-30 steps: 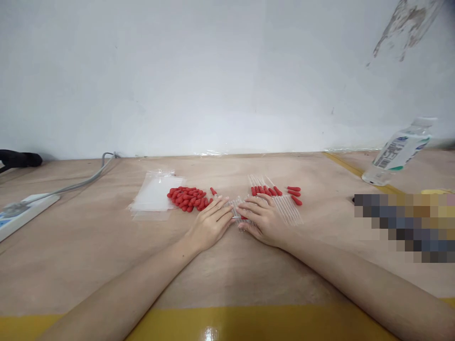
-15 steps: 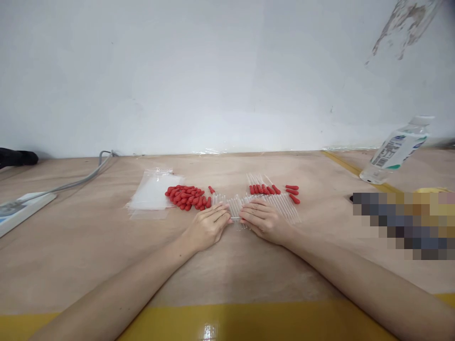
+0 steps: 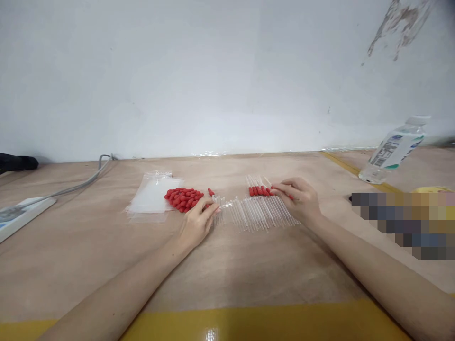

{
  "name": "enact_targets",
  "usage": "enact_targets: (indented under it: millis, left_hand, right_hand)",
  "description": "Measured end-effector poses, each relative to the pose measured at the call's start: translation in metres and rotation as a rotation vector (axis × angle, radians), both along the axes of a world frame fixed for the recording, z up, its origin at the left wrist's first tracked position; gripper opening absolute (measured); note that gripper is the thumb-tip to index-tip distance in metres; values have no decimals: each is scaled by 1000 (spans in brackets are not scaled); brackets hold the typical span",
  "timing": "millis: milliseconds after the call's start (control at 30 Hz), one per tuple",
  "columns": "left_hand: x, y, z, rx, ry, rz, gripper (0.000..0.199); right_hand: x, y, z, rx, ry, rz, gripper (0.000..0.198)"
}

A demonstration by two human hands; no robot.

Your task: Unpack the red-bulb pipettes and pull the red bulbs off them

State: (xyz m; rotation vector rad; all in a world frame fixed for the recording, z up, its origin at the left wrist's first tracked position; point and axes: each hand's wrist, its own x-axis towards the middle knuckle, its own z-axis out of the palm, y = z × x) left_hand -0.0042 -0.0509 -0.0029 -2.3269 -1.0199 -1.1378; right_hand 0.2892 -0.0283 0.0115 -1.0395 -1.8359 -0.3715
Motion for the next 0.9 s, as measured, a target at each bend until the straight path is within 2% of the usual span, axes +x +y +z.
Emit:
enact_targets:
  millis: [100,167,267,367,633,767,900]
  left_hand:
    - [1,3,-1,-26,25,63,32]
    - [1,6,-1,-32,29,63,36]
    - [0,10,-1,15,13,30,33]
    - [1,12,-1,53,25,11,24]
    - [5,8,-4,-82,67,-126,14]
    - [7,3,-1,-141,36,-171,28]
    - [8,-1,5,-223,63,-145,40]
  right_hand:
    - [25,15,4,-170,143,-48,24]
    - [40,24,4,-292,200,-136,27]
    - [56,33,3,-483,262,-272,24]
    - [62,35,2,-609,287,-263,19]
    - [61,35,-5,-604,108,-306,20]
    - [65,40,-12,-603,59,-351,24]
    - [64,41,-12,-542,42,-321,26]
